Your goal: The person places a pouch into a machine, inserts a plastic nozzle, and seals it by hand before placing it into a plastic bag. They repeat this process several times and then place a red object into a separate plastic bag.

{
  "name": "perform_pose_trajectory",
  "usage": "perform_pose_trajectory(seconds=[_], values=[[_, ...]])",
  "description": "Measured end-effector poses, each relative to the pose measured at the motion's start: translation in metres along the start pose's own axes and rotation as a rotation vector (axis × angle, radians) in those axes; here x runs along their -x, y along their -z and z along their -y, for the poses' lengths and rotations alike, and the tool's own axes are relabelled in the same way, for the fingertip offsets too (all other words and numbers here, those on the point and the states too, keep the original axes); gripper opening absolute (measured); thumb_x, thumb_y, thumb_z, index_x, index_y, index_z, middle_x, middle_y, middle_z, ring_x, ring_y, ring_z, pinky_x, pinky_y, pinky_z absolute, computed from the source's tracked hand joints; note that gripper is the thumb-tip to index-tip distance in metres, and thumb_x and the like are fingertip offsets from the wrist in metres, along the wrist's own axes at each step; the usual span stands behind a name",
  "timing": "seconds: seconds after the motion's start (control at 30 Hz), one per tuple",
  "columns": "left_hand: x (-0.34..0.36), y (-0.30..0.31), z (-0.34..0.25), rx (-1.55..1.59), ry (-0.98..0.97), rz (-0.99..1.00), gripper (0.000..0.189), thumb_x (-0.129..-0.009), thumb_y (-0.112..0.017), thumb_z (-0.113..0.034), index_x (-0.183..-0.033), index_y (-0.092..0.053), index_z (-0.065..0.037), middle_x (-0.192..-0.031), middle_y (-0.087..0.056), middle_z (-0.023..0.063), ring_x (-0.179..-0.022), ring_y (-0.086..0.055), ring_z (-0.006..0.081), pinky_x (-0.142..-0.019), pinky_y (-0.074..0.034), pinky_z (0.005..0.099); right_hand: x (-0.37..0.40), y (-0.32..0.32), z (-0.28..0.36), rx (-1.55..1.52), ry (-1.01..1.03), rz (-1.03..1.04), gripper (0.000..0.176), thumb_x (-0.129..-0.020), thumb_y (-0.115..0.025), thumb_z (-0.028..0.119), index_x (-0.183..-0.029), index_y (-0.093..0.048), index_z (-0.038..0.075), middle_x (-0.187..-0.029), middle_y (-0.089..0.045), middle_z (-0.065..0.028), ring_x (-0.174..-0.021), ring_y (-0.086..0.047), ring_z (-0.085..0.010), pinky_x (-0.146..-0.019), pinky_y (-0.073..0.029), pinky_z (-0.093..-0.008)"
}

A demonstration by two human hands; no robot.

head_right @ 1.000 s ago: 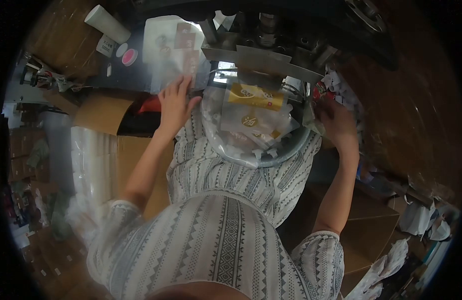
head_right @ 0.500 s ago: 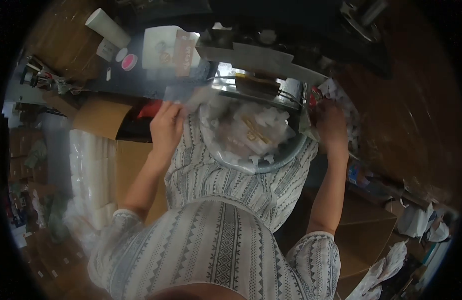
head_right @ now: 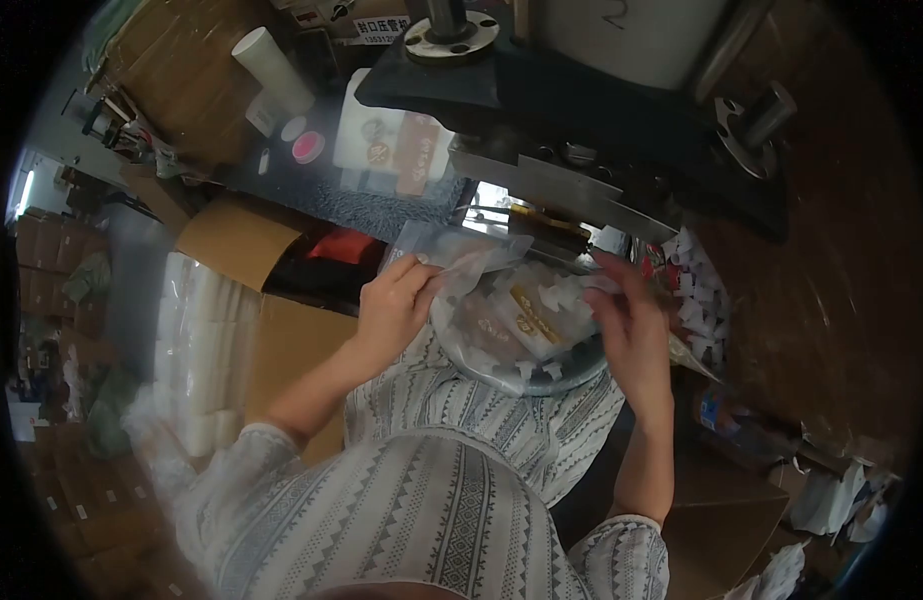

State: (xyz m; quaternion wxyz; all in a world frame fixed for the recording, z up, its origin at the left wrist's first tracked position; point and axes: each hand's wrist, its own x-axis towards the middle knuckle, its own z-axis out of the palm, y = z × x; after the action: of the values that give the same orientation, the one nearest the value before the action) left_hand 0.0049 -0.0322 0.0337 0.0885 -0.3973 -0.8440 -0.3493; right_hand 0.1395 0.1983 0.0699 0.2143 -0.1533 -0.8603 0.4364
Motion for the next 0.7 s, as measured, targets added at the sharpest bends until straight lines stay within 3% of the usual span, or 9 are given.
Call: perform_pose_trajectory(seconds=[0.07, 0.13, 0.2, 0.27, 0.4, 0.47, 0.5, 0.57, 0.7], values=[[0.000, 0.002, -0.003, -0.018, -0.019, -0.033, 0.009, -0.076, -0.064, -0.004, -0.085, -0.062, -0.004, -0.075, -0.052, 0.0093, -0.066, -0.057, 0.0296, -0.055, -0.045, 0.0374, 0.003, -0.010, 0.011, -0.107, -0.152, 0.002, 0.021, -0.085, -0.062, 0.007, -0.105, -0.060, 0.002, -0.087, -0.061, -0.0064, -0.075, -0.058, -0.0131, -0.067, -0.048, -0.0255], [0.000, 0.003, -0.004, -0.020, -0.017, -0.015, 0.010, -0.075, -0.065, -0.004, -0.085, -0.062, -0.004, -0.075, -0.052, 0.0091, -0.066, -0.057, 0.0292, -0.055, -0.045, 0.0371, -0.005, -0.015, 0.015, 0.181, -0.045, -0.013, 0.021, -0.080, -0.066, 0.003, -0.100, -0.060, 0.001, -0.087, -0.062, -0.0087, -0.078, -0.060, -0.0165, -0.071, -0.047, -0.0267], [-0.001, 0.004, -0.006, -0.032, -0.014, -0.013, 0.010, -0.075, -0.065, -0.004, -0.085, -0.062, -0.004, -0.074, -0.052, 0.0090, -0.066, -0.057, 0.0288, -0.055, -0.045, 0.0367, -0.005, -0.025, 0.017, 0.141, -0.042, -0.023, 0.023, -0.077, -0.069, 0.004, -0.098, -0.061, 0.002, -0.088, -0.063, -0.0098, -0.081, -0.060, -0.0199, -0.074, -0.047, -0.0294], [0.001, 0.003, -0.008, -0.011, -0.070, 0.018, 0.010, -0.075, -0.065, -0.005, -0.085, -0.063, -0.005, -0.074, -0.053, 0.0088, -0.066, -0.058, 0.0283, -0.055, -0.045, 0.0365, -0.007, -0.028, 0.018, 0.189, 0.376, 0.035, 0.023, -0.076, -0.071, 0.007, -0.097, -0.062, 0.002, -0.090, -0.064, -0.0098, -0.082, -0.061, -0.0197, -0.073, -0.047, -0.0319], [0.005, -0.005, -0.006, 0.065, -0.144, 0.171, 0.008, -0.077, -0.065, -0.006, -0.084, -0.063, -0.004, -0.074, -0.052, 0.0096, -0.065, -0.057, 0.0296, -0.054, -0.045, 0.0370, -0.006, -0.028, 0.018, 0.080, 0.333, 0.162, 0.025, -0.075, -0.072, 0.009, -0.098, -0.063, 0.002, -0.093, -0.065, -0.0090, -0.083, -0.061, -0.0203, -0.074, -0.048, -0.0326], [0.008, -0.014, -0.004, 0.208, -0.074, 0.306, 0.011, -0.082, -0.064, -0.012, -0.086, -0.063, -0.002, -0.074, -0.056, 0.0100, -0.063, -0.060, 0.0265, -0.054, -0.045, 0.0340, -0.006, -0.024, 0.015, -0.106, 0.056, 0.288, 0.026, -0.077, -0.071, 0.010, -0.101, -0.063, 0.002, -0.096, -0.066, -0.0086, -0.086, -0.061, -0.0190, -0.076, -0.048, -0.0313], [0.008, -0.019, -0.006, 0.213, -0.071, 0.310, 0.011, -0.082, -0.064, -0.012, -0.086, -0.063, -0.002, -0.074, -0.056, 0.0100, -0.063, -0.060, 0.0265, -0.054, -0.045, 0.0340, -0.006, -0.024, 0.012, -0.105, 0.050, 0.290, 0.026, -0.077, -0.071, 0.010, -0.101, -0.063, 0.002, -0.096, -0.066, -0.0086, -0.086, -0.061, -0.0190, -0.076, -0.048, -0.0313], [-0.001, -0.031, -0.011, 0.628, 0.340, 0.568, 0.020, -0.085, -0.063, -0.019, -0.090, -0.062, 0.001, -0.070, -0.058, 0.0094, -0.059, -0.060, 0.0185, -0.054, -0.045, 0.0302, -0.008, -0.025, 0.005, -0.123, -0.112, 0.091, 0.025, -0.080, -0.069, 0.011, -0.102, -0.064, 0.002, -0.099, -0.066, -0.0086, -0.088, -0.062, -0.0174, -0.077, -0.048, -0.0300], [-0.037, -0.055, -0.008, 0.669, 0.488, 0.642, 0.027, -0.088, -0.061, -0.024, -0.090, -0.062, 0.003, -0.067, -0.060, 0.0069, -0.058, -0.056, 0.0106, -0.053, -0.044, 0.0257, -0.003, -0.001, -0.013, 0.042, -0.084, -0.040, 0.026, -0.082, -0.066, 0.010, -0.106, -0.062, 0.003, -0.100, -0.066, -0.0102, -0.088, -0.062, -0.0157, -0.077, -0.048, -0.0291]])
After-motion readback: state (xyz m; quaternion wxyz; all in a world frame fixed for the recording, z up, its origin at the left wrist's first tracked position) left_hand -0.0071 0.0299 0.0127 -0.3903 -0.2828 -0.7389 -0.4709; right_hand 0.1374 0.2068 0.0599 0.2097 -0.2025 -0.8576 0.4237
